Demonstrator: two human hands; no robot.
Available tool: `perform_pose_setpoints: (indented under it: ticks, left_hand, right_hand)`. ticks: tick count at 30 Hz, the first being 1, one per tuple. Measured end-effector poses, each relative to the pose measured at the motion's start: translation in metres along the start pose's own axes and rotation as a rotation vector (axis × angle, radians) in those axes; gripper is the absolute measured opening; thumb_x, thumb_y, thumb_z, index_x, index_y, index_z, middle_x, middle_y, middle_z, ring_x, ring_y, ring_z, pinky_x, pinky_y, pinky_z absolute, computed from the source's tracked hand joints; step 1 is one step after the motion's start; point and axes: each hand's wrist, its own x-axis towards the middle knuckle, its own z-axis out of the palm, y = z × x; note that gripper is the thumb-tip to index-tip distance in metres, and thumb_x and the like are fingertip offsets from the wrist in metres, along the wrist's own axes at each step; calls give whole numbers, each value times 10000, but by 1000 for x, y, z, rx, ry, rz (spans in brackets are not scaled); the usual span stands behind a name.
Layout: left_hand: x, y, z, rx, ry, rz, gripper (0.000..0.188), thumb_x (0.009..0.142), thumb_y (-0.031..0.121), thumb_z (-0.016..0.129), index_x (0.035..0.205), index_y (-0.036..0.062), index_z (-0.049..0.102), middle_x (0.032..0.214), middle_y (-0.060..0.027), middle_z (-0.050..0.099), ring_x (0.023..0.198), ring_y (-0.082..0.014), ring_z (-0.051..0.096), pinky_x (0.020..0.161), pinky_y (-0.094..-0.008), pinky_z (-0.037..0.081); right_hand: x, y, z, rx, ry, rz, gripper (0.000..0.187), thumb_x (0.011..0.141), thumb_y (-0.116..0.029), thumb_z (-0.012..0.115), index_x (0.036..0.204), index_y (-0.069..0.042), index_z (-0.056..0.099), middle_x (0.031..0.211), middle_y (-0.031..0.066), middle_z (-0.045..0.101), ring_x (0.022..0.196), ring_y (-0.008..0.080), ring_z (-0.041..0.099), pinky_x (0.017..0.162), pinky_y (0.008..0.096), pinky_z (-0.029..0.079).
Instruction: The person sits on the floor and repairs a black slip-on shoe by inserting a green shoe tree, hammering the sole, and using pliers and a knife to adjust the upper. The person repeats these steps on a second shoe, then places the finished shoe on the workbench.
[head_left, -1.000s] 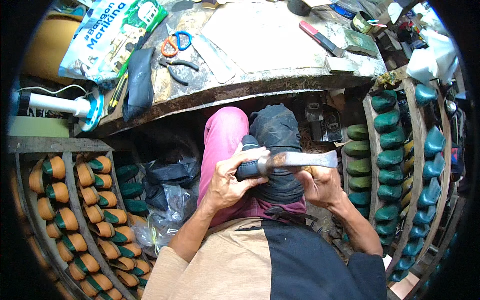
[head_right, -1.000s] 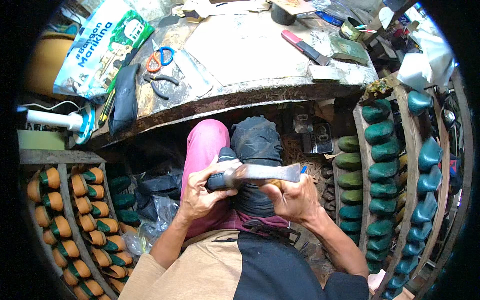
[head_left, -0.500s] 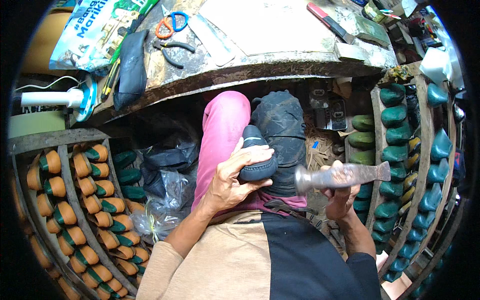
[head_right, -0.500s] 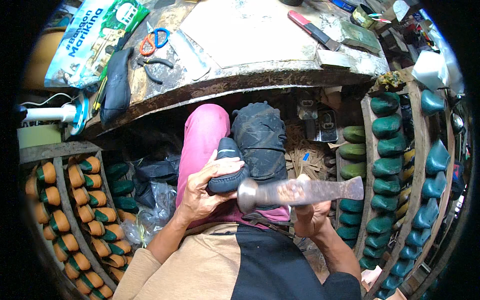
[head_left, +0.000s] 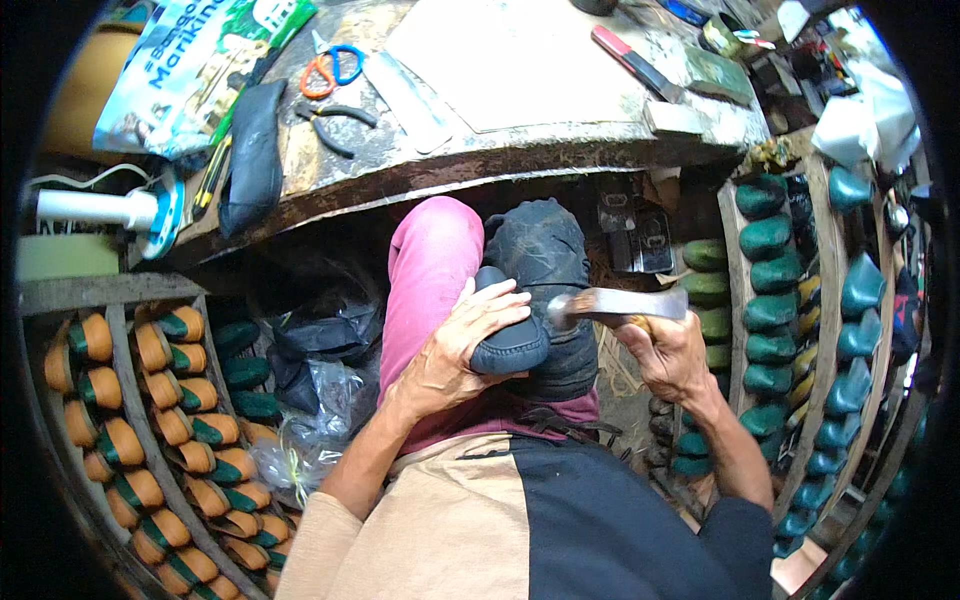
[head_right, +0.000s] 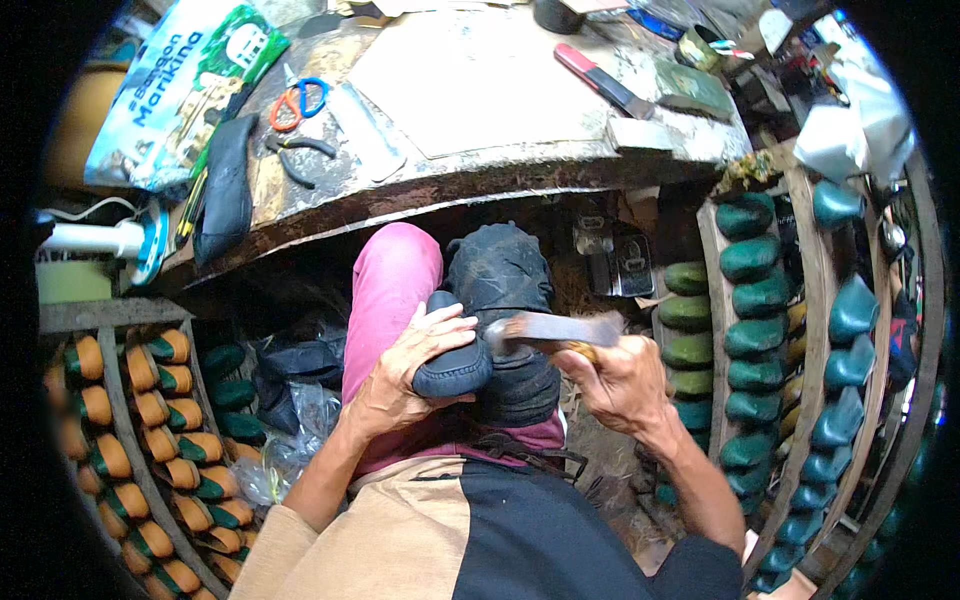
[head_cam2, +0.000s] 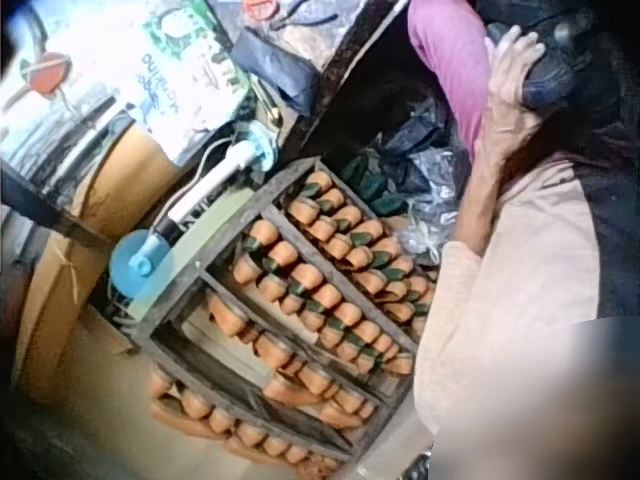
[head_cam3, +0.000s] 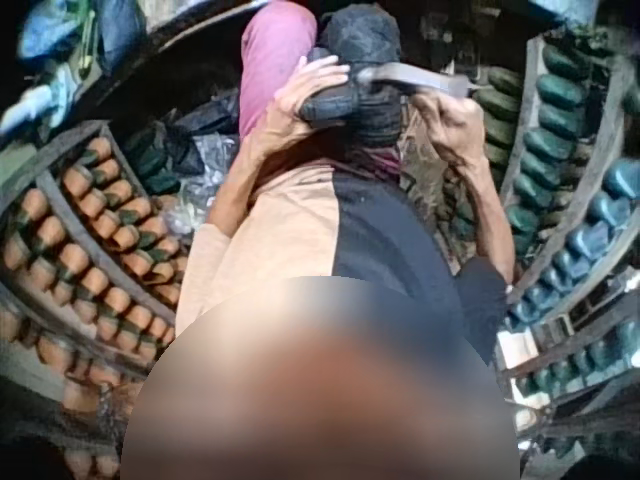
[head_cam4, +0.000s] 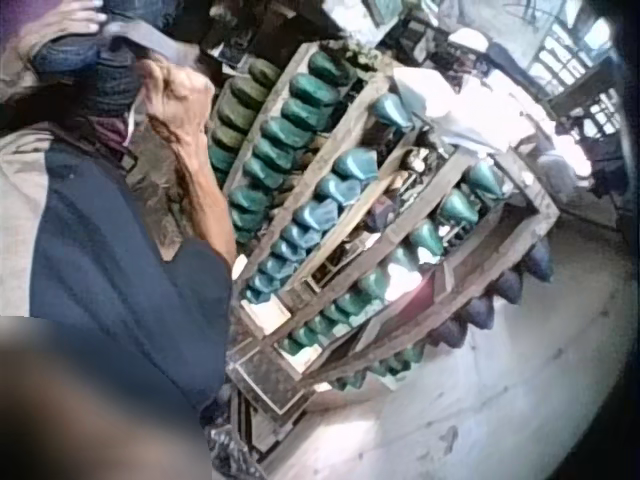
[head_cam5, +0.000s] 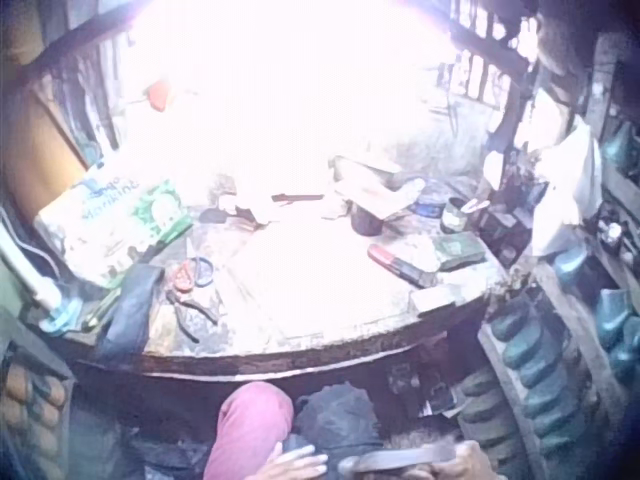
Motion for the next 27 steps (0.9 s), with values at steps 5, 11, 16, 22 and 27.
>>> perform_pose_setpoints:
  ticks: [5,11,16,22,27]
  left_hand:
    - [14,-7,4,21,96,70,686,807,283,1031,1397,92,737,1385,-94,779,1384,-341,689,1348,-625,350]
    - [66,44,-30,74,115,171,599,822,279,1021,1318,77,753,1200,-117,796,1143,-344,751,1156,-548,543]
    - [66,101,-45,396,-58,235,610,862,404,953,1327,71,739,1177,-106,757,1066,-335,696,986,-484,583]
    - [82,61,1,479,-71,42,715,797,284,960,1419,68,682,1343,-125,715,1324,-329,648,1277,-542,396]
    - [70,49,20,480,-10,45,688,773,242,960,1385,74,696,1307,-114,712,1295,-327,659,1271,-547,406]
  right_hand:
    - [-49,5,21,350,173,321,593,1213,-484,530,832,-36,611,673,3,537,550,121,463,532,345,355]
    - [-77,12,9,402,436,373,576,1201,-512,553,870,-45,623,654,-22,513,571,75,457,528,300,329]
    - [-67,10,-40,555,647,391,598,1209,-583,492,902,-76,568,668,-55,441,545,51,384,494,253,264]
    - [-39,-8,-65,876,800,58,695,1161,-728,462,969,-62,521,692,-6,415,537,87,381,469,255,295]
    - [-19,-3,-27,238,416,176,504,1117,-487,697,880,-41,690,664,97,627,547,276,595,525,391,440]
